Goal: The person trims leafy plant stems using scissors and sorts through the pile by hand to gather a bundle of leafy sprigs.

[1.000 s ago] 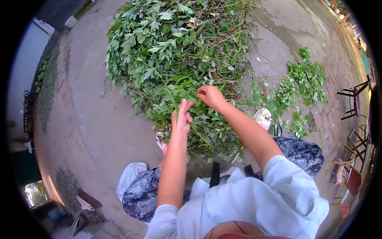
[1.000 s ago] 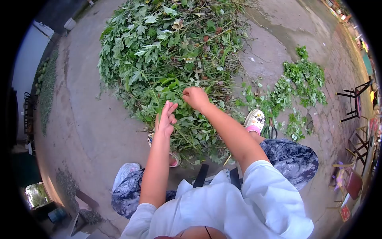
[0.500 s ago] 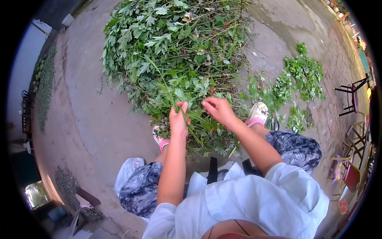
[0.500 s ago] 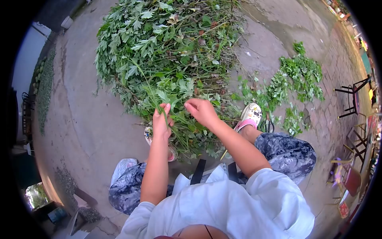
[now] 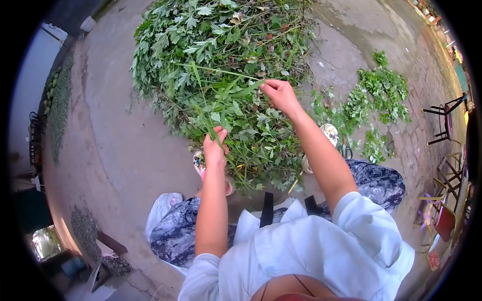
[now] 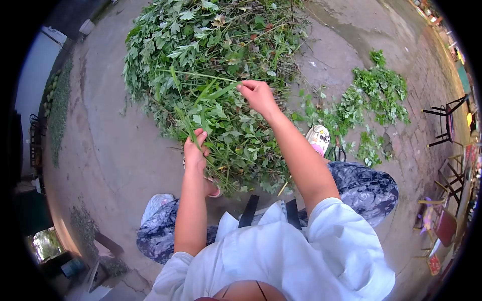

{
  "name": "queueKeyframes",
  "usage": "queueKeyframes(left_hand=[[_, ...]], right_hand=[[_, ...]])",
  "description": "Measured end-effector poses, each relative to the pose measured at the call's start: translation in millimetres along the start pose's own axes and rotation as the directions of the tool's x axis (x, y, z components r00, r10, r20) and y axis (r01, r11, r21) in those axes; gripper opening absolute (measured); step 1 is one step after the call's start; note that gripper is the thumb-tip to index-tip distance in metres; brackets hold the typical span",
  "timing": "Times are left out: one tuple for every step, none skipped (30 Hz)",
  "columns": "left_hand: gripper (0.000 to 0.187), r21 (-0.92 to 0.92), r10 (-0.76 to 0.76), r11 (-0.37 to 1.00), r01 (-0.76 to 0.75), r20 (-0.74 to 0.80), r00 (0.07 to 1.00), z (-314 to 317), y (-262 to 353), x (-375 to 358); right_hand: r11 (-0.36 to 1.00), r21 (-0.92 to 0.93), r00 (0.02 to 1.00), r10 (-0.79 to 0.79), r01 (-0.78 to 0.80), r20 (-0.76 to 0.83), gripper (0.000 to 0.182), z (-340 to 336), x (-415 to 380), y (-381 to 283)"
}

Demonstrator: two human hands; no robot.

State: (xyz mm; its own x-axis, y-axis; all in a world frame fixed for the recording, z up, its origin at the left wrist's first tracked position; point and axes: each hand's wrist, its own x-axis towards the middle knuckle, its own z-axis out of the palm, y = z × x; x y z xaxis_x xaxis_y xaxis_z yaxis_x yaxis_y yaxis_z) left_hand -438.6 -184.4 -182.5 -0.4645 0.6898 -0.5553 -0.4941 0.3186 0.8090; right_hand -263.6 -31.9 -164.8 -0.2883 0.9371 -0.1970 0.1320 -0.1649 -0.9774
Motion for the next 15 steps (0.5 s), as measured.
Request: queueKeyframes(left_hand=[[0.028, -0.003, -0.007, 1.0, 0.007, 0.002, 1.0, -2, -1, 5], [0.028, -0.006, -0.012, 1.0, 0.012, 0.004, 1.0, -4, -2, 11], [0.028, 0.021, -0.002, 1.0, 0.002, 0.009, 1.0, -5, -3, 17], [0.029, 0.048, 0.007, 0.999, -0.007, 0.013, 1.0, -5, -2, 20], [0.028, 0.051, 0.014, 0.999, -0.015, 0.012, 1.0, -6, -2, 21], [0.028, 0.047, 0.01, 0.999, -0.01, 0.01, 1.0, -5, 0, 21], [0.027, 0.091, 0.069, 0.994, -0.067, -0.017, 0.998, -4, 2, 20], [0.026, 0.138, 0.129, 0.983, -0.122, -0.04, 0.991, -4, 5, 18], [0.024, 0.199, 0.161, 0.97, -0.142, -0.081, 0.984, -1, 11, 12], [0.024, 0.199, 0.16, 0.97, -0.14, -0.086, 0.983, -2, 15, 8], [0.02, 0.184, 0.165, 0.972, -0.15, -0.071, 0.984, -3, 19, 5], [0.017, 0.17, 0.171, 0.972, -0.159, -0.056, 0.984, -4, 24, 2], [0.009, 0.107, 0.222, 0.968, -0.227, 0.05, 0.974, -4, 30, -5], [0.009, 0.111, 0.223, 0.968, -0.227, 0.047, 0.974, -5, 35, -11], [0.009, 0.059, 0.171, 0.983, -0.176, 0.071, 0.983, -5, 39, -16]], right_hand=[[0.994, 0.098, 0.999, -0.037, 0.038, -0.009, 0.026, -11, -11, -18], [0.997, 0.065, 0.998, -0.044, 0.047, -0.046, 0.024, -24, -17, -27], [0.992, 0.08, 0.992, -0.094, 0.101, -0.082, 0.022, -36, -23, -33], [0.974, -0.023, 0.971, -0.225, 0.224, -0.083, 0.022, -43, -35, -52], [0.986, 0.064, 0.988, -0.149, 0.151, -0.043, 0.023, -53, -41, -57], [0.986, 0.148, 0.997, -0.074, 0.073, 0.004, 0.024, -62, -46, -58], [0.987, 0.145, 0.998, -0.07, 0.068, 0.007, 0.024, -70, -50, -57], [0.997, 0.069, 0.995, -0.023, 0.016, 0.097, 0.025, -78, -53, -55], [1.0, -0.01, 0.983, 0.029, -0.028, 0.182, 0.026, -81, -56, -54], [0.999, -0.01, 0.982, 0.032, -0.031, 0.186, 0.026, -78, -59, -52], [0.994, -0.099, 0.977, 0.067, -0.047, 0.202, 0.025, -73, -63, -48], [0.981, -0.184, 0.971, 0.102, -0.063, 0.214, 0.025, -67, -67, -42], [0.993, -0.106, 0.97, 0.068, -0.044, 0.232, 0.024, -58, -70, -34], [0.995, -0.095, 0.977, 0.057, -0.038, 0.207, 0.025, -47, -75, -29], [0.994, -0.108, 0.982, -0.009, 0.03, 0.19, 0.025, -33, -80, -24]])
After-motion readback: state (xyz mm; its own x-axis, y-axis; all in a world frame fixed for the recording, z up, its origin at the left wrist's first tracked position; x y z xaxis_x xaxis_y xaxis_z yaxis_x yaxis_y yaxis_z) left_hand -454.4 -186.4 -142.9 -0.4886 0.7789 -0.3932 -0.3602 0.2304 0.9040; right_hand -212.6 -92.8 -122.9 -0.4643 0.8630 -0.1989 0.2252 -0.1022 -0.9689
